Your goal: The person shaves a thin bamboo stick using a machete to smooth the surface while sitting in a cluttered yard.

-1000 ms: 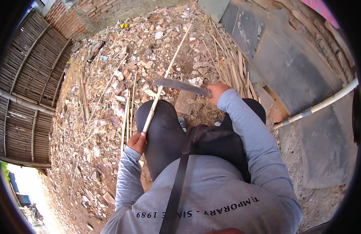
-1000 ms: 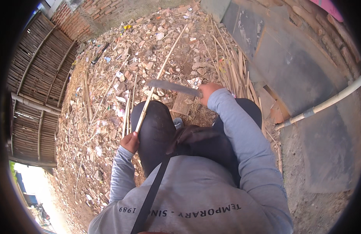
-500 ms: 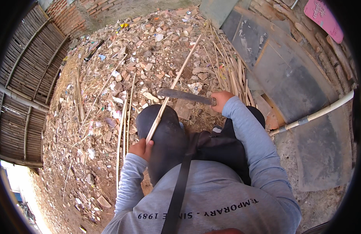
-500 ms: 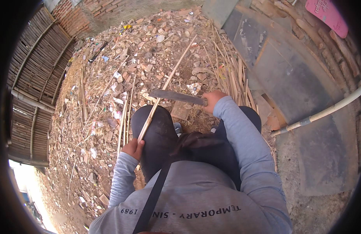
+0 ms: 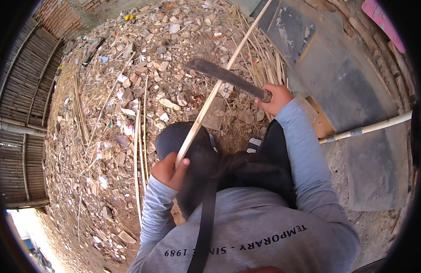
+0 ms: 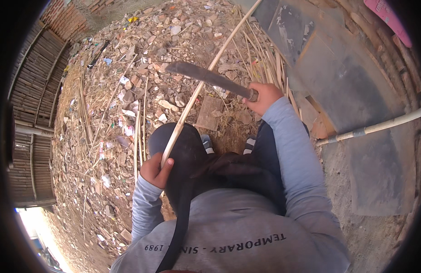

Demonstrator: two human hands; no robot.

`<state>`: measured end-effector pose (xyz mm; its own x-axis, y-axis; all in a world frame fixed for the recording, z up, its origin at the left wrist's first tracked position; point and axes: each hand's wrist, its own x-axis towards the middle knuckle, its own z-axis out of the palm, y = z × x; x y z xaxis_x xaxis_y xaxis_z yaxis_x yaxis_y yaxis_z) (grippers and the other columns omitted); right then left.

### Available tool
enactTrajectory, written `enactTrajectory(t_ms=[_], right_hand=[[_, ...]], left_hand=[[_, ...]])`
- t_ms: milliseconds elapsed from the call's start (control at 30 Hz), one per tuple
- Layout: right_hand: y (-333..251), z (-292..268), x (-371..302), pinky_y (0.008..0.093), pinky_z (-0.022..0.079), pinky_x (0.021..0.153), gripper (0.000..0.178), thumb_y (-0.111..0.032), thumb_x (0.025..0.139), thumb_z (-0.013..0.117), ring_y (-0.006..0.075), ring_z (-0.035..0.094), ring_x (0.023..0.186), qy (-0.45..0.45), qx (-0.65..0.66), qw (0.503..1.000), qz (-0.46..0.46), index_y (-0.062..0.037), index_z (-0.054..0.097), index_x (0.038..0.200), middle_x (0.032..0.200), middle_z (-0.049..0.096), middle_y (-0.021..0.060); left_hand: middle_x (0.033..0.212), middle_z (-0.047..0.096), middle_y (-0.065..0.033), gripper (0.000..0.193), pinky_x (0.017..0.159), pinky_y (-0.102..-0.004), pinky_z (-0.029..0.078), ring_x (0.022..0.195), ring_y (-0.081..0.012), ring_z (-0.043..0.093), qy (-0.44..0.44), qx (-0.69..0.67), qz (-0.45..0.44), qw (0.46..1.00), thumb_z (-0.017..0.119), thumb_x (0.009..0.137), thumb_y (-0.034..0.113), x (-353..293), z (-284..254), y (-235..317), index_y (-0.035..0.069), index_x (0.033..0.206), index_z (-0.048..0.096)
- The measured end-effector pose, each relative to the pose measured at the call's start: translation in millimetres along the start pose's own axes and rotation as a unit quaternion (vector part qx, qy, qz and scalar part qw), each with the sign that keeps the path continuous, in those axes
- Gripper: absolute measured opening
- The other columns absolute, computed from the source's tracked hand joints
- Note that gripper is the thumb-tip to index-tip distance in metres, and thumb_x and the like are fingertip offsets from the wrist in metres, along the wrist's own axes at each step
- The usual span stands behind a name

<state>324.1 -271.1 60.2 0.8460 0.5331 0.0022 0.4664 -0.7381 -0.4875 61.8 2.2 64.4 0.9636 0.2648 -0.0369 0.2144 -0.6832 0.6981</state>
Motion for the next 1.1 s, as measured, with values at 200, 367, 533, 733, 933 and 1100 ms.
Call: enactTrajectory(t_ms=[200, 367, 533, 733, 933, 1100], right_hand=[[16.9, 8.4, 5.6, 0.0369, 0.045, 0.057, 0.025, -0.025, 0.071, 0.073, 0.0318, 0.056, 0.057, 0.106, 0.096, 0.990, -0.013, -0.0077, 0.063, 0.086, 0.059, 0.054, 0.0151], [14.8, 7.5, -0.4, 0.0346, 0.045, 0.059, 0.022, -0.018, 0.072, 0.073, 0.0251, 0.054, 0.059, 0.033, 0.068, 0.996, 0.047, -0.0037, 0.060, 0.083, 0.064, 0.056, 0.0140], [-5.2, -7.9, -16.6, 0.0307, 0.043, 0.059, 0.018, -0.010, 0.073, 0.072, 0.0155, 0.052, 0.058, 0.037, 0.072, 0.995, 0.055, -0.0003, 0.057, 0.077, 0.064, 0.056, 0.0125], [-11.9, -18.0, -44.5, 0.0277, 0.040, 0.053, 0.020, -0.011, 0.072, 0.073, 0.0114, 0.045, 0.054, 0.086, 0.086, 0.989, 0.089, -0.0009, 0.055, 0.075, 0.056, 0.049, 0.0067], [-32.1, -18.0, -56.1, 0.0331, 0.047, 0.061, 0.025, -0.016, 0.071, 0.073, 0.0260, 0.062, 0.064, 0.035, 0.054, 0.997, 0.048, -0.0020, 0.059, 0.086, 0.071, 0.061, 0.0150], [-49.3, -8.6, -61.5, 0.0428, 0.047, 0.062, 0.026, -0.019, 0.066, 0.070, 0.0374, 0.059, 0.073, 0.041, 0.013, 0.998, -0.048, -0.0080, 0.060, 0.087, 0.073, 0.059, 0.0172]], left_hand=[[0.058, 0.051, -0.0094, 0.030, 0.052, -0.0315, 0.040, 0.054, -0.0198, 0.050, -0.143, -0.093, 0.013, 0.985, 0.057, 0.090, 0.031, 72.4, 8.7, 17.1, 0.001, 0.082, 0.055], [0.068, 0.052, -0.0013, 0.030, 0.059, -0.0250, 0.040, 0.064, -0.0089, 0.048, -0.278, -0.190, 0.019, 0.941, 0.055, 0.093, 0.030, 114.2, 12.5, 14.6, 0.000, 0.098, 0.055], [0.070, 0.055, -0.0036, 0.029, 0.062, -0.0257, 0.041, 0.067, -0.0107, 0.052, -0.372, -0.173, 0.024, 0.912, 0.053, 0.094, 0.026, 128.7, 8.3, 22.1, 0.000, 0.106, 0.053], [0.063, 0.055, -0.0036, 0.019, 0.052, -0.0270, 0.039, 0.056, -0.0122, 0.052, -0.334, -0.190, 0.075, 0.920, 0.055, 0.092, 0.021, 129.4, 19.6, 20.4, 0.002, 0.098, 0.054], [0.062, 0.055, -0.0053, 0.018, 0.052, -0.0287, 0.040, 0.056, -0.0146, 0.053, -0.209, -0.175, 0.144, 0.951, 0.057, 0.091, 0.021, 102.9, 17.4, 10.7, 0.003, 0.094, 0.055], [0.066, 0.055, -0.0041, 0.019, 0.053, -0.0285, 0.041, 0.058, -0.0135, 0.052, -0.115, -0.133, 0.149, 0.973, 0.059, 0.090, 0.022, 54.8, -13.8, -6.0, 0.004, 0.093, 0.054]])
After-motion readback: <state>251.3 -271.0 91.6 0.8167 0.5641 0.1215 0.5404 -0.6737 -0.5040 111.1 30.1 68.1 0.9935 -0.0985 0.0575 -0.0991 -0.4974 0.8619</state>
